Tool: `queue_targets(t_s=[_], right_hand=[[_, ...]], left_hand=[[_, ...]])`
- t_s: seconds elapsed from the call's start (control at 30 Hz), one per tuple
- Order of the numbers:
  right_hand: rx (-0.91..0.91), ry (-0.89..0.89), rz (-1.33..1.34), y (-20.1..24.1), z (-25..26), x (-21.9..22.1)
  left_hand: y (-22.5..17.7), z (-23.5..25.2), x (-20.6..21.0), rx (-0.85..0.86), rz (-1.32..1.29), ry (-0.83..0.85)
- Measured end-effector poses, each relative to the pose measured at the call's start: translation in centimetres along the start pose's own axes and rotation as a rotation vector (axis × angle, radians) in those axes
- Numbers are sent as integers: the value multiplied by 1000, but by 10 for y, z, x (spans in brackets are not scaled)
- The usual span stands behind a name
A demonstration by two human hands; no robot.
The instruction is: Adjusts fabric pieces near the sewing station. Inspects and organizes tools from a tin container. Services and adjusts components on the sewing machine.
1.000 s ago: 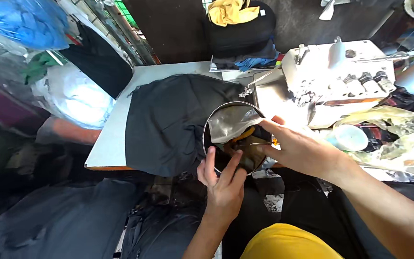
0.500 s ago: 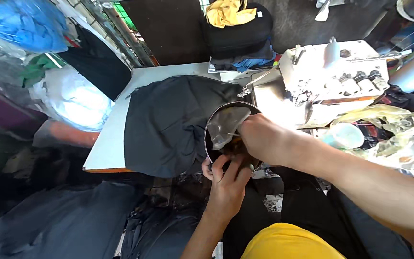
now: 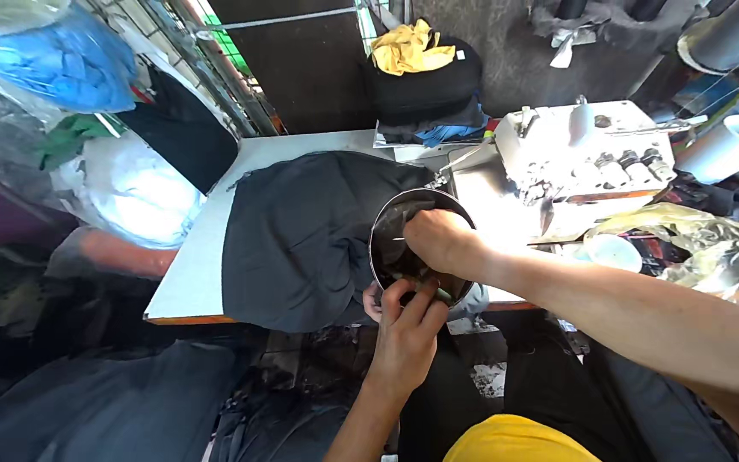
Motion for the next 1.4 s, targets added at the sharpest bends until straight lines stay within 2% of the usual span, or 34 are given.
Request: queue_targets(t_s=[0.27, 0.43, 0.57, 0.77, 0.87, 0.97, 1.07, 1.17, 1.23, 1.27, 1.33, 1.4], right_hand=[[13, 77, -50, 2, -1, -2], [81, 43, -46, 3, -5, -15], [136, -13, -54, -8, -10, -43], [201, -125, -51, -24, -50, -87], [127, -224, -11, -47, -69, -111], [-81, -358, 156, -55, -79, -116], [-313, -453, 396, -39, -70, -98], [-353, -357, 597, -29, -43, -82], [-334, -239, 763, -34, -20, -70], [-292, -212, 754, -38, -9, -66], [-159, -209, 509, -43, 2, -66], [-33, -112, 252, -31, -5, -63]], left_hand=[[10, 8, -2, -12, 4, 40], [19, 28, 1, -16, 41, 120], [36, 41, 10, -51, 48, 194], [42, 61, 18, -76, -30, 294], [58, 71, -4, -246, -180, 149], [75, 78, -23, -404, -322, -18], [85, 91, -30, -508, -717, -57], [89, 99, -40, -522, -1072, -139], [94, 99, -57, -509, -1058, -206], [98, 98, -69, -504, -1020, -248], [106, 95, -92, -514, -981, -322], [107, 94, -102, -546, -1021, -333]])
Point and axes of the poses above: each hand's wrist, its own z-axis towards the middle knuckle, its own x-axis out of the palm, y = z × x, the point moved 9 cm from there along z, towards the middle knuckle, and after that the axes turned 4 degrees about z, right-handed, at the moved point
